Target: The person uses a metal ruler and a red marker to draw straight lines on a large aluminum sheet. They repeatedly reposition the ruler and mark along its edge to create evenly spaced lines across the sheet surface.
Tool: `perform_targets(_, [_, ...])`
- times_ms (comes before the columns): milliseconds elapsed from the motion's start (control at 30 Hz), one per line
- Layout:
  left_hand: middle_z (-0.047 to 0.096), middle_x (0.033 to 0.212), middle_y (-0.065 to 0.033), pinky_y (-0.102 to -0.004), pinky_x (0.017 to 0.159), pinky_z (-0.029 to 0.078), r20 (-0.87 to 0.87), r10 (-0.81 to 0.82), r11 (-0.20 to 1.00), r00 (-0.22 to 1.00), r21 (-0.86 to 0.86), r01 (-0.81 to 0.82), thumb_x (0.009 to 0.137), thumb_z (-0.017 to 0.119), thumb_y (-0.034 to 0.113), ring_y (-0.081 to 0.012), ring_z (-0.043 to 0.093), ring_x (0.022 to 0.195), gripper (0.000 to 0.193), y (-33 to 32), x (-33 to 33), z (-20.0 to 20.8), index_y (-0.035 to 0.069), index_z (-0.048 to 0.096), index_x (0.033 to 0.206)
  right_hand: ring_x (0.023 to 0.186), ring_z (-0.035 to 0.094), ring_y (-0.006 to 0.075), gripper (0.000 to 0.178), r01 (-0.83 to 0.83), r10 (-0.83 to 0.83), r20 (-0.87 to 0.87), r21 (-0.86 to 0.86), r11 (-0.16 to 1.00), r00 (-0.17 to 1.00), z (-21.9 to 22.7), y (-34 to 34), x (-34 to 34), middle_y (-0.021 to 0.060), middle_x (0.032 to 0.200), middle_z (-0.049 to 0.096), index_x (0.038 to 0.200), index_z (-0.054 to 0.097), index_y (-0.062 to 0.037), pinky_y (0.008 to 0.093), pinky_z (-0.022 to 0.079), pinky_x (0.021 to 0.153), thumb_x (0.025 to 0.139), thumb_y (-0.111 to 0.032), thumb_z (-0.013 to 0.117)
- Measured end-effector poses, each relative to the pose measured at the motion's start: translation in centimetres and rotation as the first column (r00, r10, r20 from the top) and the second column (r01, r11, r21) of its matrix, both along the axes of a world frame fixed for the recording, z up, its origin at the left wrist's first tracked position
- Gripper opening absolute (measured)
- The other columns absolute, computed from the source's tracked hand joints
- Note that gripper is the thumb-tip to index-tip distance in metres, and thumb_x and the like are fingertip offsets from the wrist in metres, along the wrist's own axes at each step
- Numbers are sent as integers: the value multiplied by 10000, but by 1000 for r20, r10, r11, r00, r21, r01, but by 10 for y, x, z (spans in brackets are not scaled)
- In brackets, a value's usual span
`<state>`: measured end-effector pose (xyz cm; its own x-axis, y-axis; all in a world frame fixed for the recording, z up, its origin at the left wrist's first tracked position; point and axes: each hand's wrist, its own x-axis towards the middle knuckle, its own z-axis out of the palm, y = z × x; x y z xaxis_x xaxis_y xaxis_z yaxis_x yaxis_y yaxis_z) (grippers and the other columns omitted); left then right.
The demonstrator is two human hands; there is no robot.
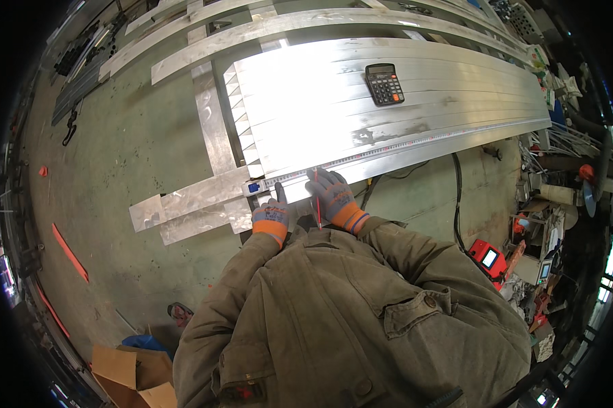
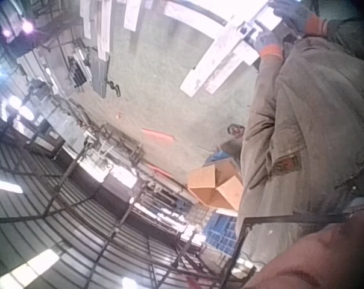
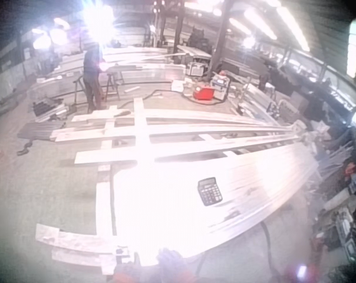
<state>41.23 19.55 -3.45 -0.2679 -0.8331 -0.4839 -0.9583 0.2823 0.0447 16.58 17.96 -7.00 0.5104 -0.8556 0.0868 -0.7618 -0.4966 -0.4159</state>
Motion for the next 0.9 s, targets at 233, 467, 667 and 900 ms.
perform_targets(233, [780,1118,-159,-448,750,640,17,-13,1000,1000,-4,13,1042,620,125,-305,782,1016,810,-2,-1,8,-69,272,1748,1511,530,399,478,28,-27,-14,81,996,1000,10,0,3,174,1517,639,1412,693,-171,556,379,1286,934,-183,710])
perform_targets(467, [784,1123,-157,-452,740,639,16,-9,1000,1000,16,8,1039,618,124,-306,784,1025,811,-3,-2,8,-64,274,1749,1501,540,396,471,31,-32,3,83,996,999,11,0,3,171,1519,640,1412,694,-178,559,386,1279,942,-200,718])
perform_targets(667, [786,1140,-168,-456,751,639,19,-9,999,1000,37,8,1041,615,132,-308,785,1031,815,-4,-2,7,-68,266,1750,1507,533,391,468,32,-31,-7,85,996,999,14,0,4,154,1541,632,1409,689,-180,557,390,1276,943,-195,723])
perform_targets(900, [781,1220,-206,-459,798,635,8,9,994,1000,109,-10,1053,585,120,-333,789,1066,803,-9,-3,12,-72,246,1755,1508,532,379,457,43,-42,-14,117,992,999,16,0,4,131,1590,616,1399,690,-180,551,391,1273,943,-165,710])
